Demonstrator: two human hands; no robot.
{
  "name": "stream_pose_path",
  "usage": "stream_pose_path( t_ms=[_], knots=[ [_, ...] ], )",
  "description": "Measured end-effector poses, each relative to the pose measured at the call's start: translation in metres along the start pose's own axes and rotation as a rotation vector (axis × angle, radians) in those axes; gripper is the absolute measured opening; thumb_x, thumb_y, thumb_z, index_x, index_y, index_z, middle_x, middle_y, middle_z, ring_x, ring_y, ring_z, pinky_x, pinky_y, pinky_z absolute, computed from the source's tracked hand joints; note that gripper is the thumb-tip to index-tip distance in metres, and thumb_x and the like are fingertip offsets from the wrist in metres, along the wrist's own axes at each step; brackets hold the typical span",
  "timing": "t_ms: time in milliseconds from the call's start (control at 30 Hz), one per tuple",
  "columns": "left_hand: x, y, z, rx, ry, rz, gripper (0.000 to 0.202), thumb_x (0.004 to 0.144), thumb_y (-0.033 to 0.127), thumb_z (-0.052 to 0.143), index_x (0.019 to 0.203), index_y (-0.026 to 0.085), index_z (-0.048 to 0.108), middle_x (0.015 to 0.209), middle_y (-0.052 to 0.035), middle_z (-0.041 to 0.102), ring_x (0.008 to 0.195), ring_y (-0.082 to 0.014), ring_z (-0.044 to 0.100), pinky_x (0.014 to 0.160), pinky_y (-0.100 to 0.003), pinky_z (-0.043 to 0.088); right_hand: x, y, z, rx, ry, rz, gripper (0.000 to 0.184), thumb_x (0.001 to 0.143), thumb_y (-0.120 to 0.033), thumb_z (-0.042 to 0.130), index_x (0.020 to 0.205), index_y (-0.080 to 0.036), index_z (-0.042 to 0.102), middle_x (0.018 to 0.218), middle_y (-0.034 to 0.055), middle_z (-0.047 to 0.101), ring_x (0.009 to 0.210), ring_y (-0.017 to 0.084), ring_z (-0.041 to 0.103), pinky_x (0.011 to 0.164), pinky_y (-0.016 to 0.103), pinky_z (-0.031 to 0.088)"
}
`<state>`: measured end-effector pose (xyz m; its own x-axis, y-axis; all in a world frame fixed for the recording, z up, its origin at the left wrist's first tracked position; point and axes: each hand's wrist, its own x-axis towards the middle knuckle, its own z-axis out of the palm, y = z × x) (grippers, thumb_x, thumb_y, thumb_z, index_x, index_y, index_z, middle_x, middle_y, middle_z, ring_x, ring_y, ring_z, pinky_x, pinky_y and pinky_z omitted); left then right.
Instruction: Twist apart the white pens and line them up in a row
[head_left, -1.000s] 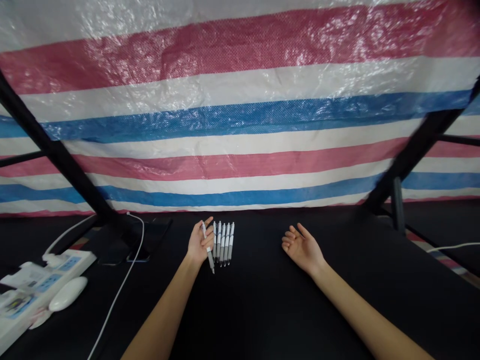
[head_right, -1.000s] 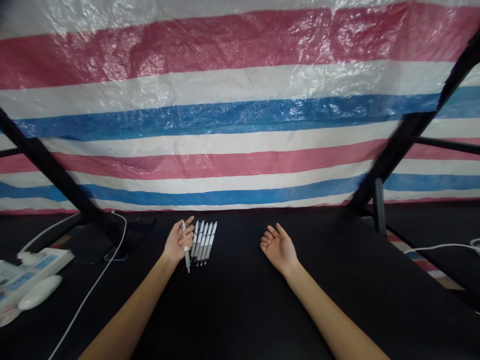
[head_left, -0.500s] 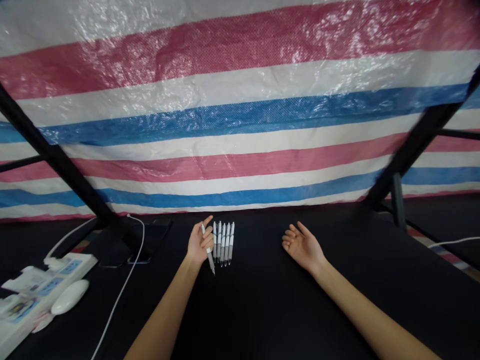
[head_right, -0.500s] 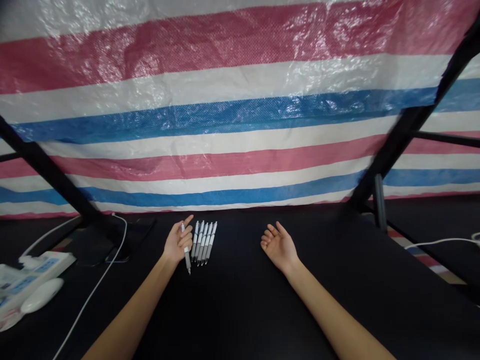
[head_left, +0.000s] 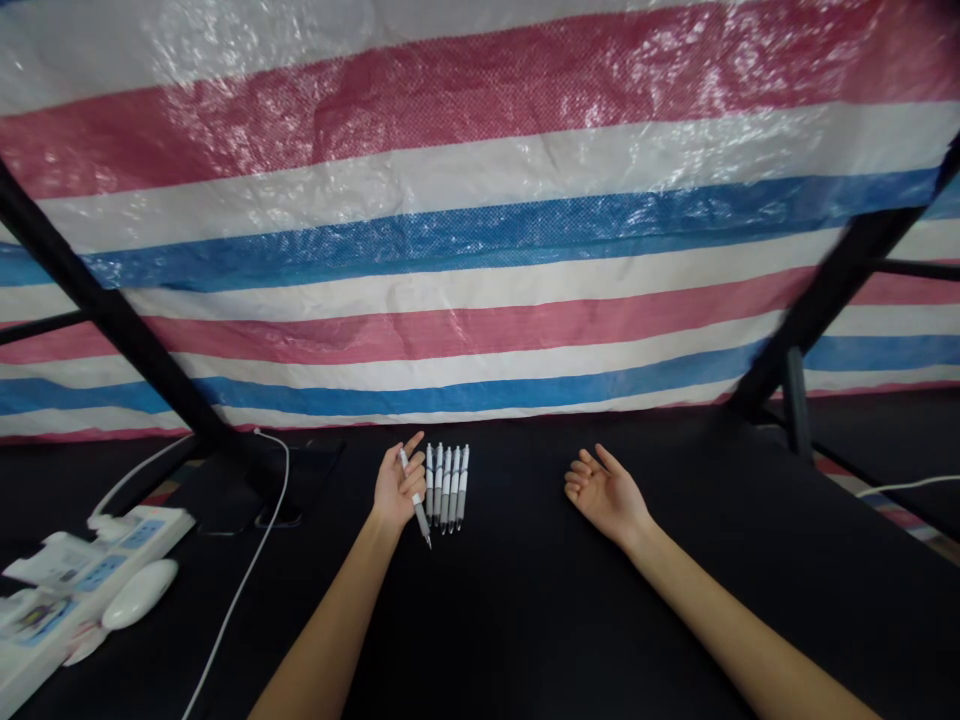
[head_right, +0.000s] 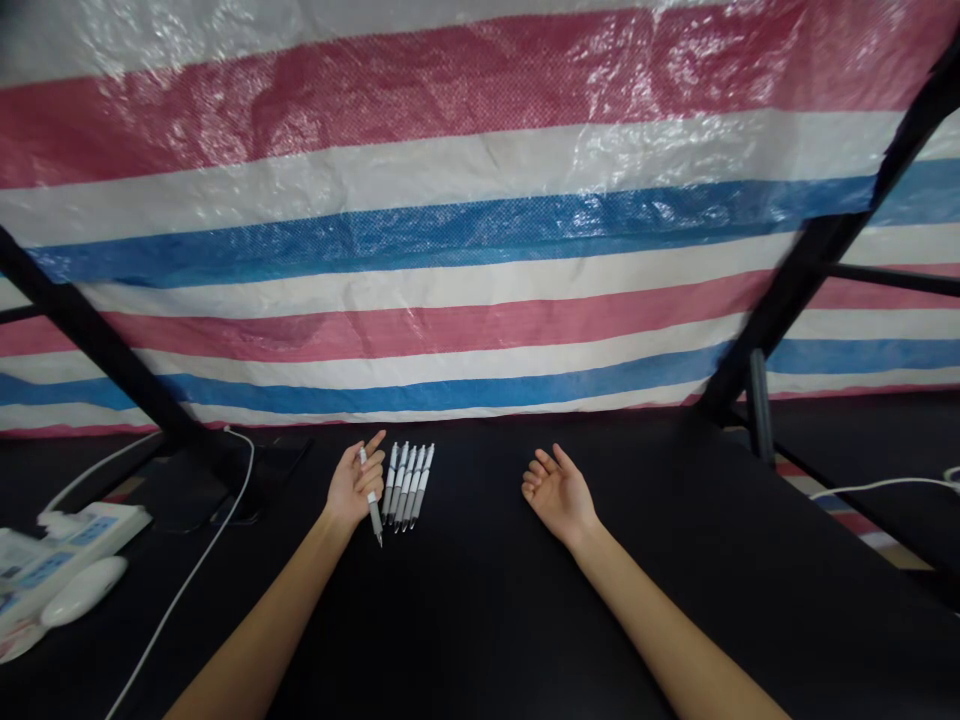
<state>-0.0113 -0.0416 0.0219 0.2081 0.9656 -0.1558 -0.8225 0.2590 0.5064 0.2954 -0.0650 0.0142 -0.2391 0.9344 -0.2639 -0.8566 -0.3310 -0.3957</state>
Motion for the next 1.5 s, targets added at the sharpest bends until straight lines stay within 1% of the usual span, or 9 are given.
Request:
stream_pose_path(
  t_ms=[533,700,800,900,1033,1167,1300,1400,1500],
  knots=[
    [-0.002,0.000,-0.001,-0.051,0.016,0.032,0.028,0.089,0.020,0.032,0.095,0.013,0.059,0.047,0.0082,0.030,0.029,-0.0031,0.018,0.029,-0.015,0.007,0.000,0.000,0.002,0.015,0.010,-0.006,0.022,0.087,-0.030,0.046,0.070,-0.019,0.055,0.053,-0.0027,0.044,0.046,0.010,0.044,0.046,0.023,0.042],
    [-0.005,-0.003,0.013,-0.012,0.084,0.081,0.035,0.094,0.029,0.028,0.089,0.011,0.058,0.048,0.0073,0.032,0.030,-0.0028,0.023,0.030,-0.014,0.016,-0.002,0.001,0.006,0.023,0.021,-0.008,0.027,0.089,-0.031,0.042,0.069,-0.019,0.055,0.052,-0.0022,0.045,0.046,0.010,0.043,0.046,0.022,0.041],
    [0.000,-0.010,0.028,0.096,0.078,0.074,0.025,0.091,0.031,0.040,0.089,0.012,0.056,0.049,0.0069,0.035,0.032,-0.0032,0.028,0.031,-0.013,0.018,-0.004,0.001,0.007,0.020,0.028,-0.011,0.028,0.090,-0.031,0.041,0.069,-0.018,0.055,0.051,-0.0019,0.045,0.046,0.009,0.043,0.046,0.021,0.041],
    [0.011,-0.024,0.044,0.318,0.060,0.145,0.012,0.085,0.023,0.050,0.093,0.014,0.053,0.052,0.0052,0.045,0.036,-0.0042,0.038,0.034,-0.012,0.023,-0.004,0.001,0.008,0.016,0.038,-0.009,0.032,0.091,-0.032,0.038,0.068,-0.018,0.055,0.051,-0.0018,0.046,0.045,0.009,0.043,0.046,0.021,0.041],
    [0.030,-0.045,0.054,0.750,0.035,0.278,0.024,0.083,0.034,0.053,0.101,0.018,0.049,0.057,0.0006,0.058,0.042,-0.0114,0.053,0.043,-0.019,0.036,-0.003,0.001,0.008,0.013,0.044,-0.005,0.034,0.091,-0.032,0.038,0.068,-0.017,0.056,0.050,-0.0015,0.046,0.045,0.009,0.042,0.045,0.021,0.041],
    [0.041,-0.055,0.056,1.526,-0.020,0.502,0.021,0.086,0.030,0.050,0.104,0.019,0.052,0.064,-0.0016,0.065,0.062,-0.0171,0.062,0.066,-0.028,0.042,-0.002,0.002,0.007,0.009,0.050,-0.002,0.033,0.090,-0.032,0.041,0.067,-0.017,0.057,0.050,-0.0014,0.046,0.045,0.009,0.043,0.045,0.021,0.041],
    [0.046,-0.055,0.053,2.177,0.058,0.605,0.027,0.090,0.027,0.039,0.106,0.016,0.056,0.081,-0.0085,0.067,0.085,-0.0236,0.061,0.085,-0.040,0.036,-0.001,0.002,0.006,-0.014,0.046,-0.002,0.031,0.089,-0.032,0.043,0.067,-0.017,0.058,0.050,-0.0016,0.046,0.044,0.009,0.043,0.045,0.021,0.041],
    [0.049,-0.058,0.046,2.373,0.069,0.596,0.028,0.090,0.021,0.034,0.097,0.015,0.061,0.094,-0.0113,0.066,0.098,-0.0249,0.056,0.088,-0.042,0.032,0.000,0.002,0.005,-0.032,0.040,-0.003,0.030,0.089,-0.032,0.044,0.067,-0.017,0.058,0.049,-0.0020,0.046,0.044,0.009,0.043,0.045,0.020,0.041],
    [0.052,-0.059,0.041,2.418,0.091,0.595,0.028,0.089,0.021,0.036,0.102,0.016,0.060,0.105,-0.0117,0.062,0.103,-0.0253,0.052,0.088,-0.041,0.032,0.000,0.003,0.005,-0.045,0.038,-0.003,0.030,0.088,-0.032,0.045,0.066,-0.017,0.058,0.049,-0.0024,0.046,0.044,0.009,0.042,0.045,0.020,0.040]
  ],
)
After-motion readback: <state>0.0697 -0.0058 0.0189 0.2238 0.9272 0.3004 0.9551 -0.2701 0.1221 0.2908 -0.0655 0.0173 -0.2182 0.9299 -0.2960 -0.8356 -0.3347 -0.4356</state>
